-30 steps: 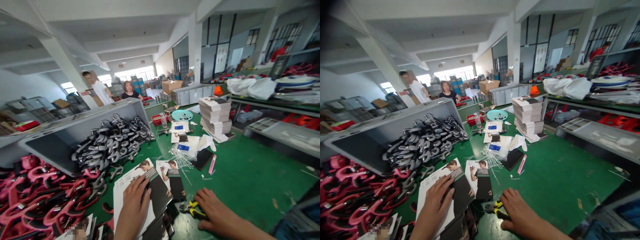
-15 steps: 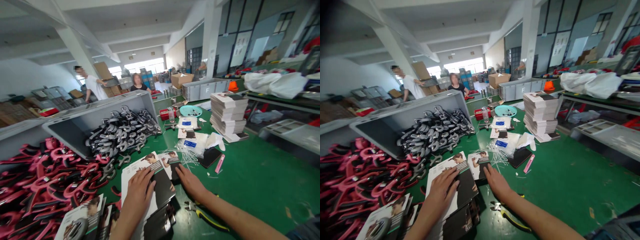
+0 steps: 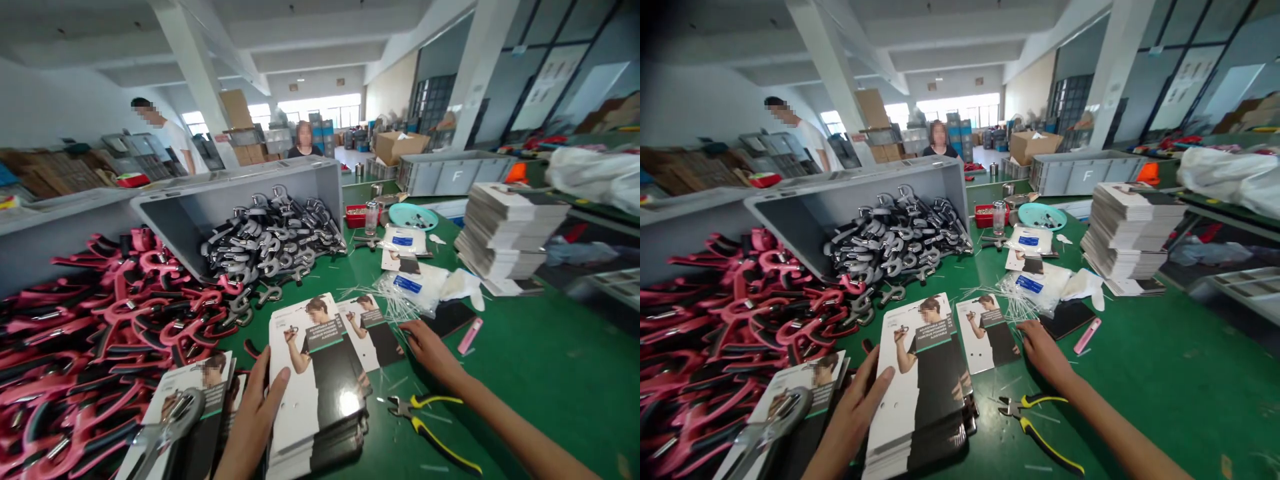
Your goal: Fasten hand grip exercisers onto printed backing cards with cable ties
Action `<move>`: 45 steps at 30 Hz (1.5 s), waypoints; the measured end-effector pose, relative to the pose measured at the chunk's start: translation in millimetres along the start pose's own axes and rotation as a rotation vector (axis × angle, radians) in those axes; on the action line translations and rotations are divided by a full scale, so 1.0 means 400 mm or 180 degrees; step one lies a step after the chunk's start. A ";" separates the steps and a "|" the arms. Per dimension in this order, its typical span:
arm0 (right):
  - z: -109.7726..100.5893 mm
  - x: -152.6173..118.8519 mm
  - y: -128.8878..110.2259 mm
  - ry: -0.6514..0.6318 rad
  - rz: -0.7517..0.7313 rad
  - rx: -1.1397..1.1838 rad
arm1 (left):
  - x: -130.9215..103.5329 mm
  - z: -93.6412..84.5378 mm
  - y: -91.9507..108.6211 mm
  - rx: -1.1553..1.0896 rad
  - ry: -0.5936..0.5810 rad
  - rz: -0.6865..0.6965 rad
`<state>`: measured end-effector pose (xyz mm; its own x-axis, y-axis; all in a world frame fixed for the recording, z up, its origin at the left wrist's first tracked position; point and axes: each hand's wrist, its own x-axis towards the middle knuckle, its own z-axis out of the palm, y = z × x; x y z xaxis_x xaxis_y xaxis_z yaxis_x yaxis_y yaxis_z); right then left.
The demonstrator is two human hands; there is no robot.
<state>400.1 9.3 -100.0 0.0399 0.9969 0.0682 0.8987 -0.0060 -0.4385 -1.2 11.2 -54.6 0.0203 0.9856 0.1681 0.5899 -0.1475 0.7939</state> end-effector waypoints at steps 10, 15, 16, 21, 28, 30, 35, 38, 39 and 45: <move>-0.054 0.198 -0.035 -0.0172 0.1193 -0.0796 | -0.010 -0.003 0.034 -0.0345 -0.0199 -0.0181; -0.190 0.062 -0.011 -0.0089 0.1243 -0.1219 | -0.017 -0.060 0.031 0.0134 0.0079 0.0120; -0.227 0.024 -0.015 0.0001 0.1184 -0.1234 | -0.019 -0.077 0.049 0.0266 0.0273 0.0301; -0.358 -0.123 -0.181 0.0157 -0.0240 0.0180 | -0.033 -0.114 0.229 0.0524 0.0043 0.1955; -0.331 -0.117 -0.432 -0.0577 -0.1403 0.1318 | -0.053 -0.070 0.326 0.0658 -0.0901 0.2402; -0.300 -0.099 -0.450 -0.0566 -0.1241 0.2038 | -0.069 -0.069 0.310 0.0318 -0.0870 0.2099; -0.184 -0.091 -0.503 -0.1446 -0.0657 0.3925 | -0.120 -0.074 0.303 -0.0090 -0.0526 0.1665; -0.145 -0.094 -0.519 -0.1535 -0.0642 0.3819 | -0.113 -0.087 0.276 -0.0081 -0.0558 0.1403; -0.142 -0.090 -0.516 -0.1474 -0.0603 0.3774 | -0.103 -0.092 0.253 -0.0065 -0.0433 0.1154; -0.152 -0.022 -0.478 -0.0861 -0.0064 0.3955 | -0.036 -0.088 0.076 -0.0158 0.0044 -0.0061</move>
<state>254.4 -3.1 37.9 -0.1907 0.9810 -0.0354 -0.1207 -0.0592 -0.9909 -12.0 -10.3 -12.2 -0.0020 0.9871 0.1602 0.5494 -0.1328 0.8250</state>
